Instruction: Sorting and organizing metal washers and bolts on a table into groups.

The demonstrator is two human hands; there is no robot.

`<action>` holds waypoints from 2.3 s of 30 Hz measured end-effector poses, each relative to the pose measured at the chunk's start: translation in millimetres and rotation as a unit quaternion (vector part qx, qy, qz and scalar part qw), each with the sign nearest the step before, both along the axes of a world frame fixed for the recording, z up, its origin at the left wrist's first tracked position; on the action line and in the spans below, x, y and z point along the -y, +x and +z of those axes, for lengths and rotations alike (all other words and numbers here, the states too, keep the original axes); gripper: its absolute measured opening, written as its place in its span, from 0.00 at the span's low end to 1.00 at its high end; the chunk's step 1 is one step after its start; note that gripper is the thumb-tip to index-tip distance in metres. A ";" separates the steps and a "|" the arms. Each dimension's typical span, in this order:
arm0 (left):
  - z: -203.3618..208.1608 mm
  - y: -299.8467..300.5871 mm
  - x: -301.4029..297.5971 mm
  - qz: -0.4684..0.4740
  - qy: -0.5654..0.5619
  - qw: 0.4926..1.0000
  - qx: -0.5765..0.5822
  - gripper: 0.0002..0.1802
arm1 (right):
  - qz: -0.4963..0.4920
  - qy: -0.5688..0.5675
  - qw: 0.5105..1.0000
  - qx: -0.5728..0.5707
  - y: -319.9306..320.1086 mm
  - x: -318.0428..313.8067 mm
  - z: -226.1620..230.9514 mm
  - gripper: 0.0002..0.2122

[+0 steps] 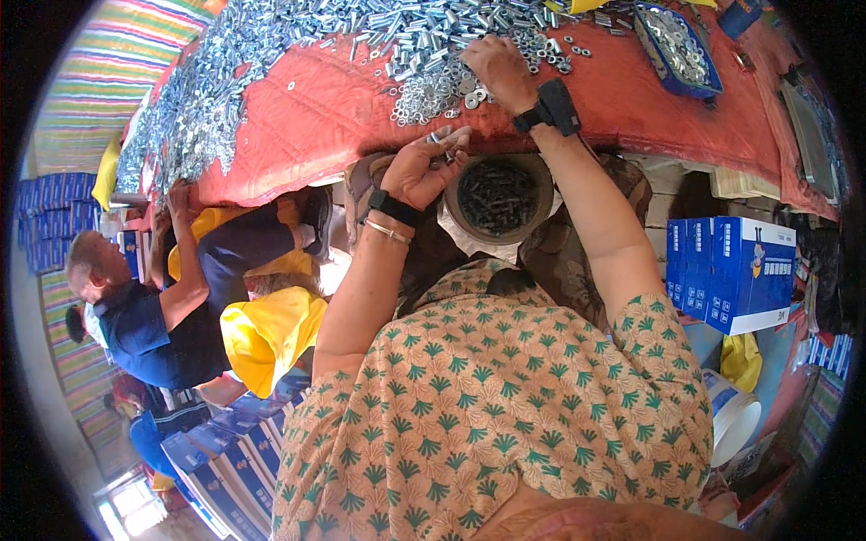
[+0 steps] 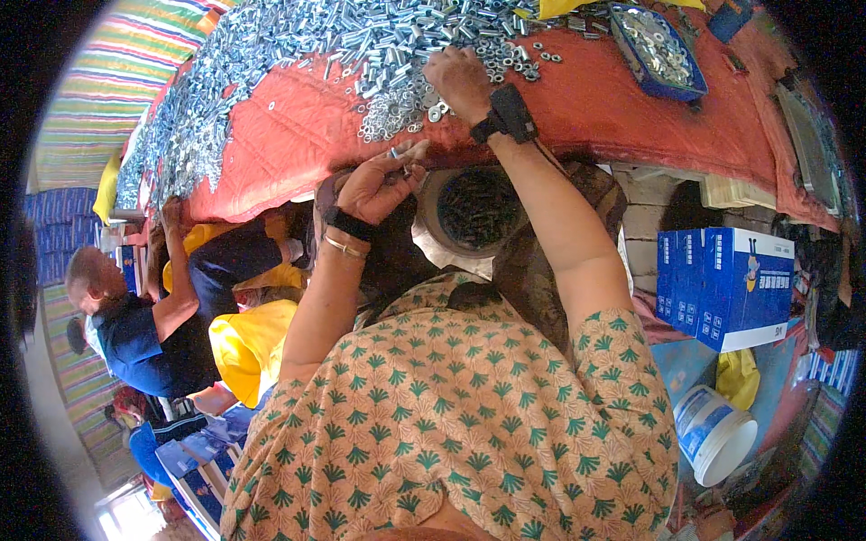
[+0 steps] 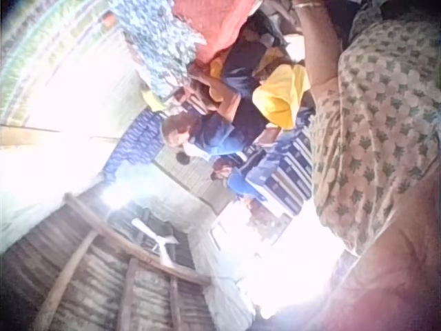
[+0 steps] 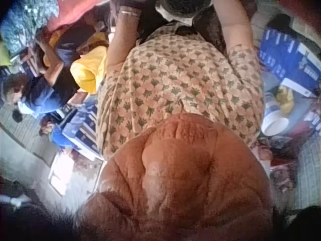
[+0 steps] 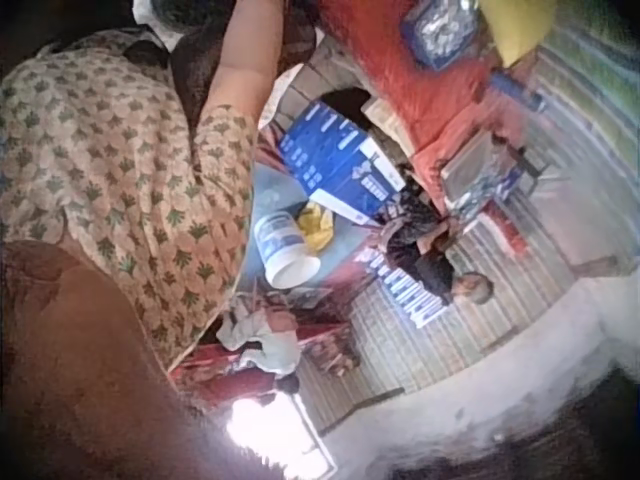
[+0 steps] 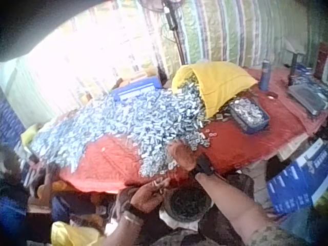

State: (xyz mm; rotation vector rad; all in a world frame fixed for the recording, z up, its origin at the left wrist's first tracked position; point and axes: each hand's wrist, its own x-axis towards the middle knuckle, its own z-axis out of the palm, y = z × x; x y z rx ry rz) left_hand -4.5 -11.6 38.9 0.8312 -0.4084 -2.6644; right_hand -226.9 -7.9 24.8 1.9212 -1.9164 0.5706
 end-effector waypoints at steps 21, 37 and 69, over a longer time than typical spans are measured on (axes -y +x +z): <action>35.2 -2.2 -17.7 -0.056 -0.446 0.882 0.140 0.10 | 0.246 0.082 0.556 0.790 18.0 -46.7 22.9 0.10; 37.0 -26.2 -3.0 -0.009 -0.388 0.916 0.098 0.12 | 0.231 0.145 0.760 0.591 10.1 -46.1 30.1 0.09; 6.5 -33.0 -7.7 0.066 -0.246 0.967 0.016 0.07 | 0.179 -0.100 0.918 0.338 22.3 -49.7 27.7 0.06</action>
